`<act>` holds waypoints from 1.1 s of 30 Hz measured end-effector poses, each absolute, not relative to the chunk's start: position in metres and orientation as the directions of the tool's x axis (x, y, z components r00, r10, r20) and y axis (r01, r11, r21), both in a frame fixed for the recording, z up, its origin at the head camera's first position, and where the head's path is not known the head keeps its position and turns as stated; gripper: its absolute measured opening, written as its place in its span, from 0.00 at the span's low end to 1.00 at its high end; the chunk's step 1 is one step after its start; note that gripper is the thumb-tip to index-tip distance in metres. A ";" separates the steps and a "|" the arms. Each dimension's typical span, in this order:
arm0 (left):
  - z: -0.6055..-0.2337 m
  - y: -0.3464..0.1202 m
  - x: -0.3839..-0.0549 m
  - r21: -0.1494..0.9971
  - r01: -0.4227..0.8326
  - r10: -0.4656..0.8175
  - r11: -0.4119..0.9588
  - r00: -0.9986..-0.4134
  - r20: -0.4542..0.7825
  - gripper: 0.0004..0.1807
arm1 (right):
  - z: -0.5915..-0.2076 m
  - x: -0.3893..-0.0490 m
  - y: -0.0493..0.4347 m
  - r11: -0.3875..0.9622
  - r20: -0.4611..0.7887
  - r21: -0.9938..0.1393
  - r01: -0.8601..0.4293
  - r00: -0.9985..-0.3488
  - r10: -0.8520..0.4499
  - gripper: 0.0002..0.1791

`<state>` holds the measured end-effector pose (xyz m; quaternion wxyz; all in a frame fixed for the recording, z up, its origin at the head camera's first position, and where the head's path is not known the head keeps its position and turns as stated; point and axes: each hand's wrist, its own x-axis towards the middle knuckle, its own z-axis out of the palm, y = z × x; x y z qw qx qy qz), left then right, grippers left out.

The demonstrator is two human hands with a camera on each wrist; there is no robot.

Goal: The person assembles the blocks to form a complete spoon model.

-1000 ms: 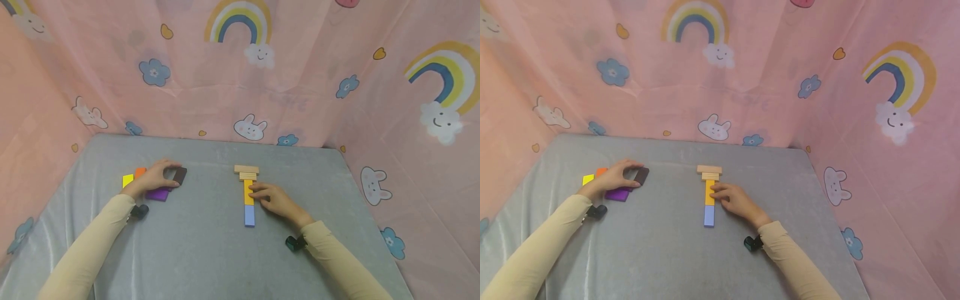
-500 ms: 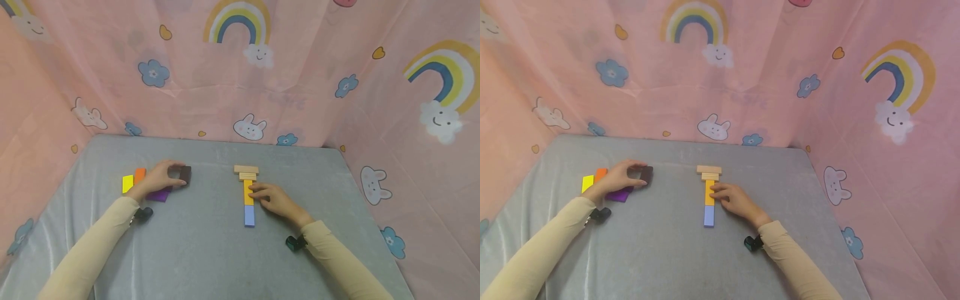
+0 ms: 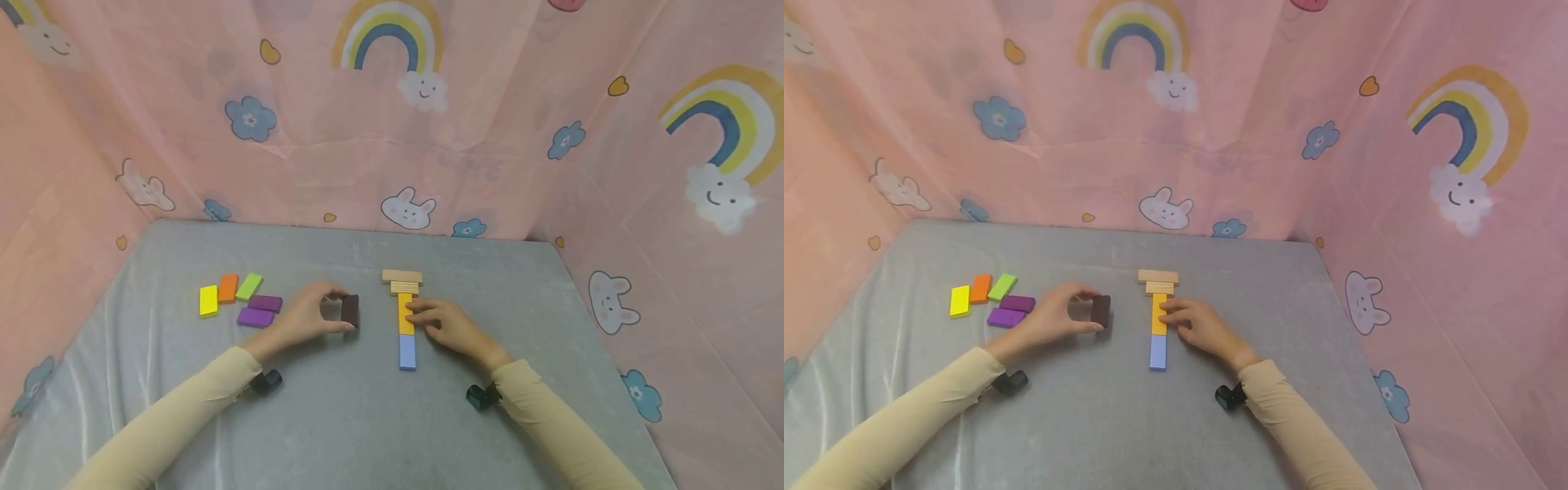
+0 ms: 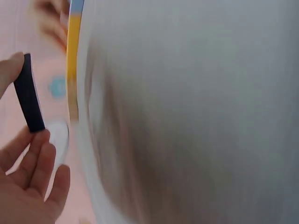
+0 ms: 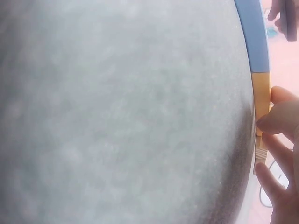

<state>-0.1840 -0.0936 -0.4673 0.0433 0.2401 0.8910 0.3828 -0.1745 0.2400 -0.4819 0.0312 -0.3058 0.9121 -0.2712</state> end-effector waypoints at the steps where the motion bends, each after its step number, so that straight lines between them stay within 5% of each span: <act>1: -0.468 -0.087 -0.179 0.696 0.407 0.472 0.591 -0.875 0.111 0.36 | -0.482 -0.175 0.240 0.668 0.105 -0.513 -0.539 -0.812 -0.574 0.20; 18: -0.474 -0.012 -0.098 0.608 0.571 0.649 0.552 -0.752 0.117 0.34 | -0.482 -0.176 0.240 0.656 0.123 -0.517 -0.550 -0.806 -0.579 0.20; 33: -0.480 0.002 -0.087 0.603 0.562 0.659 0.566 -0.748 0.079 0.34 | -0.483 -0.177 0.241 0.635 0.158 -0.506 -0.584 -0.786 -0.598 0.19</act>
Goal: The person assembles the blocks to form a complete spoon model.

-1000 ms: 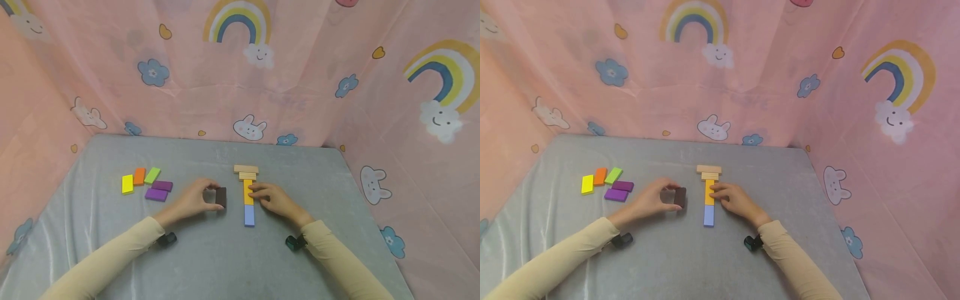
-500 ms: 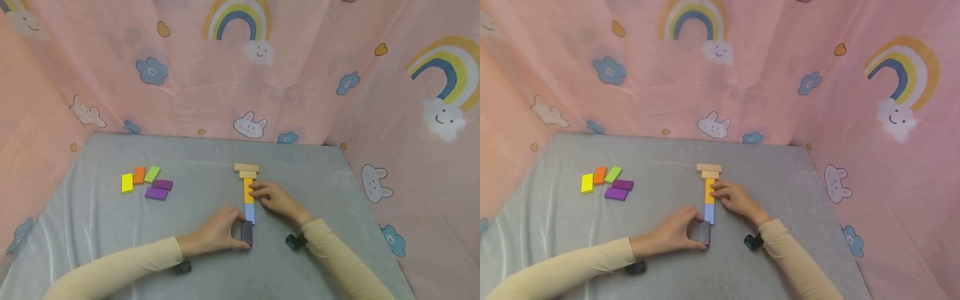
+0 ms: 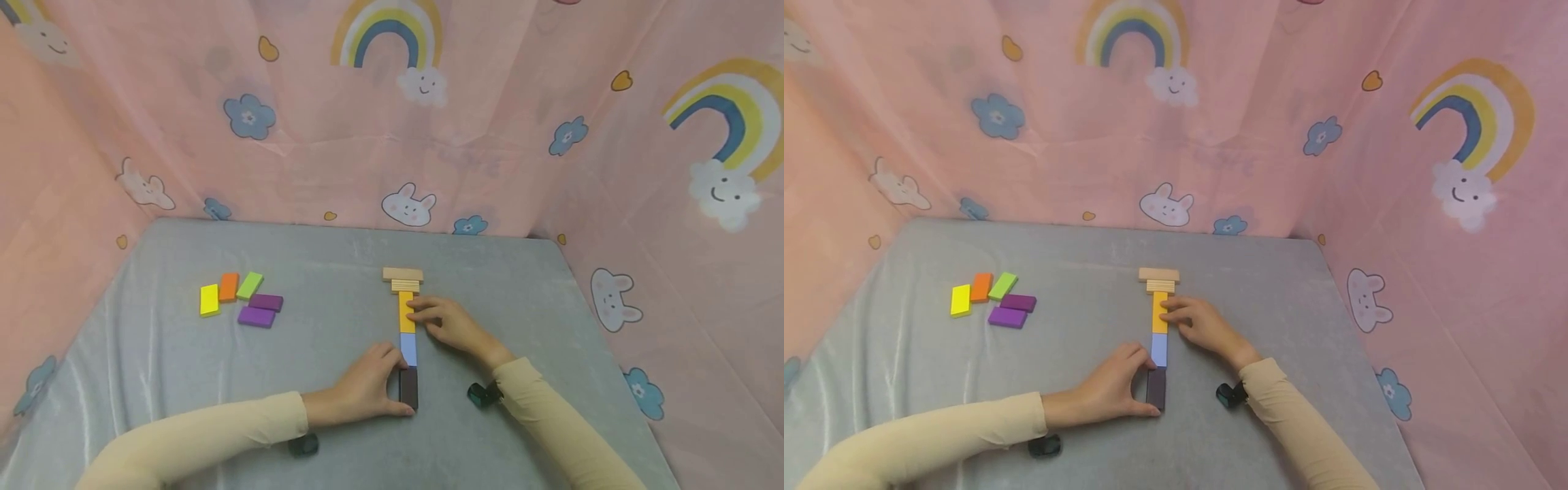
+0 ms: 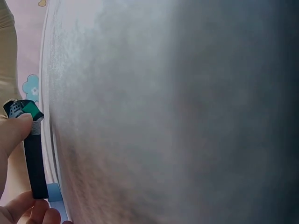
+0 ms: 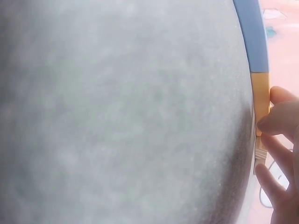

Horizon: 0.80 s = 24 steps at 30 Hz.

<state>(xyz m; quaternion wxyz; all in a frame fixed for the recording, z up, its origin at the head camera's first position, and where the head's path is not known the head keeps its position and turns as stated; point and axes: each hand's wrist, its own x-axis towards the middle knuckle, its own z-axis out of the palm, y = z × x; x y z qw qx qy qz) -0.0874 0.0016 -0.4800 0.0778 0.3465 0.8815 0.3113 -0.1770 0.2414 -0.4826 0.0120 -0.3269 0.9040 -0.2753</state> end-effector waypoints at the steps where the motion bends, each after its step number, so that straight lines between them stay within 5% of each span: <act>1: -0.480 0.002 -0.087 0.600 0.562 0.659 0.569 -0.748 0.076 0.34 | -0.483 -0.177 0.241 0.637 0.154 -0.509 -0.579 -0.789 -0.594 0.20; 24: -0.485 0.007 -0.089 0.522 0.605 0.659 0.601 -0.745 0.105 0.37 | -0.481 -0.176 0.240 0.652 0.138 -0.509 -0.561 -0.801 -0.582 0.19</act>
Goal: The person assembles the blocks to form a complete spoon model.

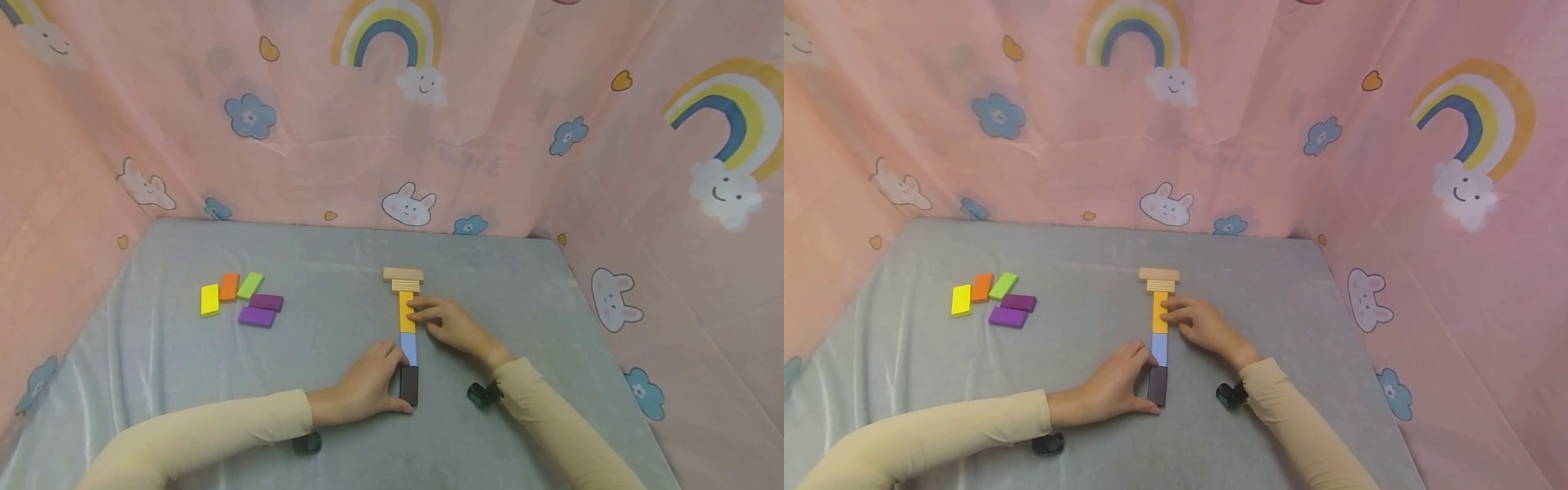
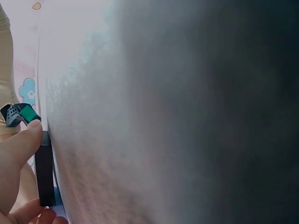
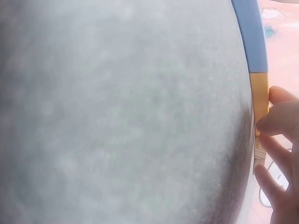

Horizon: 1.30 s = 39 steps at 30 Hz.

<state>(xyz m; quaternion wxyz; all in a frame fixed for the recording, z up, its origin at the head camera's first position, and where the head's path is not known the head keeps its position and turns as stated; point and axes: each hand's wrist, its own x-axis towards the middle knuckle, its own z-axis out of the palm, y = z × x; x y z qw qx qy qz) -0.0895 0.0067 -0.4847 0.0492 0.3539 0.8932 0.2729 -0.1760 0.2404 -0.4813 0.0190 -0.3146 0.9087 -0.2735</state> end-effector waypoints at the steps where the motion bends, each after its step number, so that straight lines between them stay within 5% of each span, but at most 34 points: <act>1: -0.484 0.007 -0.089 0.522 0.604 0.658 0.603 -0.746 0.103 0.37 | -0.481 -0.176 0.240 0.649 0.142 -0.508 -0.566 -0.799 -0.585 0.19; 39: -0.482 0.007 -0.091 0.566 0.562 0.637 0.604 -0.767 0.081 0.40 | -0.485 -0.179 0.242 0.651 0.140 -0.499 -0.572 -0.794 -0.591 0.20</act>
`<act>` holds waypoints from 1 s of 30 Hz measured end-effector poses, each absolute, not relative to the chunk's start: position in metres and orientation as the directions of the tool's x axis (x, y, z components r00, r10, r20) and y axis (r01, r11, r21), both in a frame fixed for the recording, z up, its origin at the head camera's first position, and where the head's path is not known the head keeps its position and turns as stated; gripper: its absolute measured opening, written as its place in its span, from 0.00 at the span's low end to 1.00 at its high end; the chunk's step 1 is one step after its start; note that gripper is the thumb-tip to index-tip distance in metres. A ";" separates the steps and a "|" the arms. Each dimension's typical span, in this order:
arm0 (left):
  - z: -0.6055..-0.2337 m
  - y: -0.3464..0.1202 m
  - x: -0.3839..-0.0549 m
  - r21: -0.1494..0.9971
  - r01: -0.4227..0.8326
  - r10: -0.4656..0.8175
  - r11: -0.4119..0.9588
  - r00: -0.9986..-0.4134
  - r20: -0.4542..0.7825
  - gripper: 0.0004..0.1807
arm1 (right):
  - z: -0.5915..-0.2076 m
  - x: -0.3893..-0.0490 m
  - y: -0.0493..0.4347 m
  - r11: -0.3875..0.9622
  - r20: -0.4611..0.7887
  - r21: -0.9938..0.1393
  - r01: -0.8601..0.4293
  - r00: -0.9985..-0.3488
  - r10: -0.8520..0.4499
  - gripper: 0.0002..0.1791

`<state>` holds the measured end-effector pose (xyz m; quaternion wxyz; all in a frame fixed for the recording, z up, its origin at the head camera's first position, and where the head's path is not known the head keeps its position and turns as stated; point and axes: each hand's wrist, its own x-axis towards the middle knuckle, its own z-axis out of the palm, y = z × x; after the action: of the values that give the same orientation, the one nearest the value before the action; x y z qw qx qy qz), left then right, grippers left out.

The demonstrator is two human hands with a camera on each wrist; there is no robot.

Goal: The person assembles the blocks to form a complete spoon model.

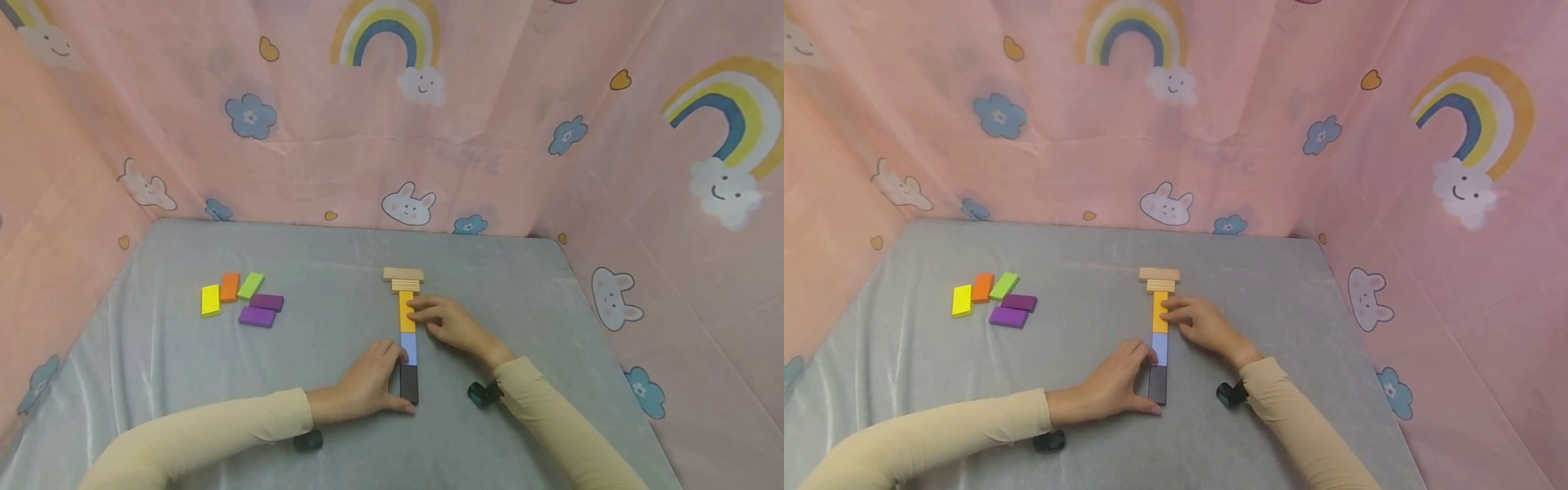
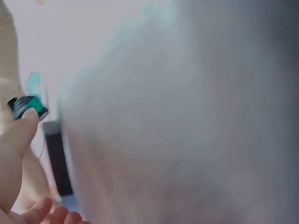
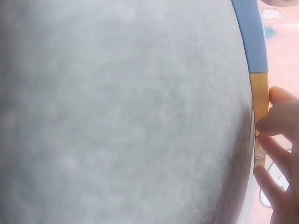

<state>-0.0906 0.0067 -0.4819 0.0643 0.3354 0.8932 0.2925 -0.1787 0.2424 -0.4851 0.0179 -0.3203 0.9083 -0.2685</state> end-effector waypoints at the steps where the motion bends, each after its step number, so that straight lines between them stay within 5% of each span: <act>1: -0.481 0.006 -0.092 0.577 0.553 0.633 0.601 -0.770 0.078 0.41 | -0.485 -0.179 0.242 0.652 0.139 -0.497 -0.572 -0.794 -0.591 0.20; 12: -0.449 -0.029 -0.140 0.727 0.418 0.542 0.545 -0.837 0.075 0.40 | -0.484 -0.178 0.242 0.660 0.128 -0.487 -0.572 -0.794 -0.594 0.20; 30: -0.425 -0.175 -0.215 0.723 0.378 0.395 0.578 -0.905 0.158 0.39 | -0.485 -0.178 0.242 0.665 0.119 -0.489 -0.565 -0.798 -0.590 0.21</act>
<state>-0.2154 -0.1746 -0.4249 0.0101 0.2176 0.8882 0.4045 -0.1784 0.2423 -0.4846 0.0247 -0.3166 0.9120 -0.2596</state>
